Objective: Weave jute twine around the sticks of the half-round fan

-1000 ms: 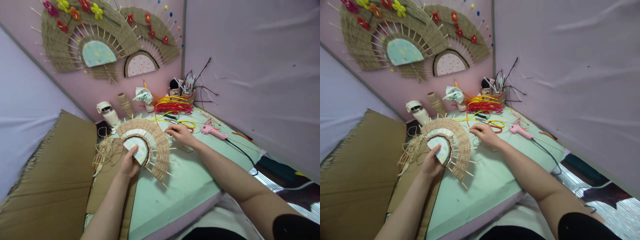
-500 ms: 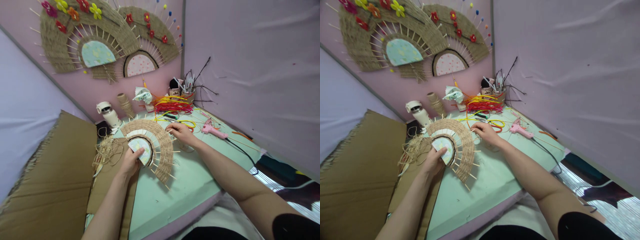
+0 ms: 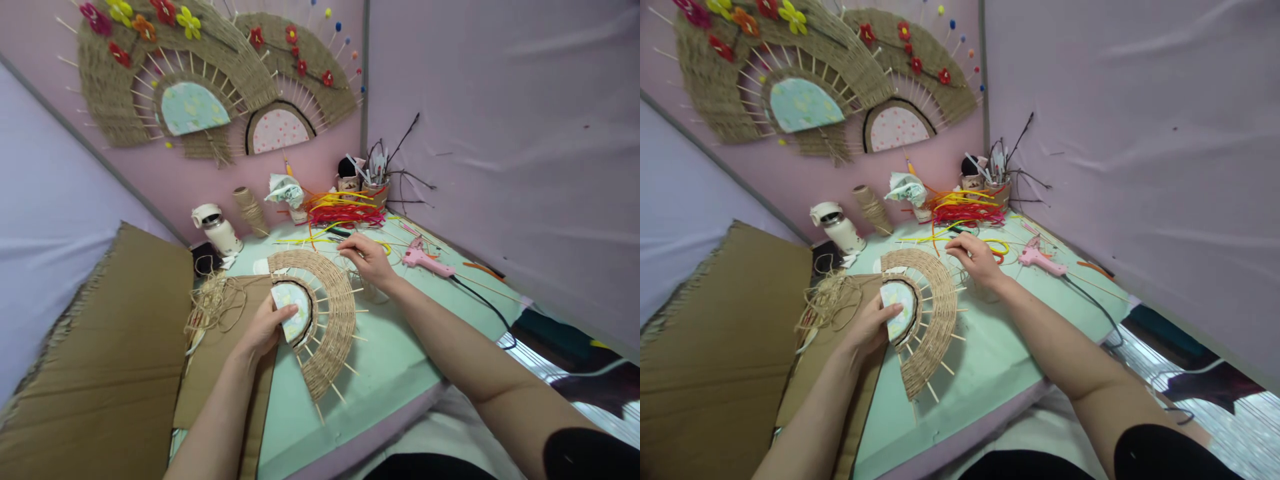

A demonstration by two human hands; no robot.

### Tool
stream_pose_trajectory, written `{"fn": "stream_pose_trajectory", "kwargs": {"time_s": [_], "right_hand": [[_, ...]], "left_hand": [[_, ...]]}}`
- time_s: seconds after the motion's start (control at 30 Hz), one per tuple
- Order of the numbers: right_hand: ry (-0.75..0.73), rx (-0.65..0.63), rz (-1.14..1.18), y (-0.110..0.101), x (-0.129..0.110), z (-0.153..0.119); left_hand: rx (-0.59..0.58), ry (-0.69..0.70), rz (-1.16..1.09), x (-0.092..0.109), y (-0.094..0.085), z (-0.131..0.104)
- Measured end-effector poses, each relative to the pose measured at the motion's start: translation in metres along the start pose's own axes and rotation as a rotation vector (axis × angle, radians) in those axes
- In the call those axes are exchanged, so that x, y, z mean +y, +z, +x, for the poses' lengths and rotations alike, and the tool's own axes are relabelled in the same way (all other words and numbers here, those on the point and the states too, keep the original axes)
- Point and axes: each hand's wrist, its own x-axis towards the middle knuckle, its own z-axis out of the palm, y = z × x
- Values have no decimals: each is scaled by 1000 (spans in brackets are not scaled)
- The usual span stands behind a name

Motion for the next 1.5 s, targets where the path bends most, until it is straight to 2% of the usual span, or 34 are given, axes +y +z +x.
{"fn": "stream_pose_trajectory", "kwargs": {"time_s": [0.2, 0.4, 0.63, 0.8, 1.0, 1.13, 1.33, 1.5], "right_hand": [[144, -6, 37, 2, 0, -1], [230, -200, 121, 5, -1, 0], [253, -252, 113, 4, -2, 0], [218, -219, 84, 3, 1, -1], [79, -57, -1, 3, 1, -1], [1, 4, -39, 1, 1, -1], [-5, -19, -25, 0, 4, -1], [120, -85, 10, 2, 3, -1]], "left_hand": [[1, 21, -24, 1, 0, -2], [-1, 24, -44, 0, -3, -1], [-5, 16, -94, 0, -2, 1], [24, -9, -90, 2, 1, -2], [18, -33, -55, 3, 1, -3], [-1, -49, -20, 2, 0, -3], [-98, -103, 32, 0, 0, -6], [-124, -102, 24, 0, -1, -7]]}}
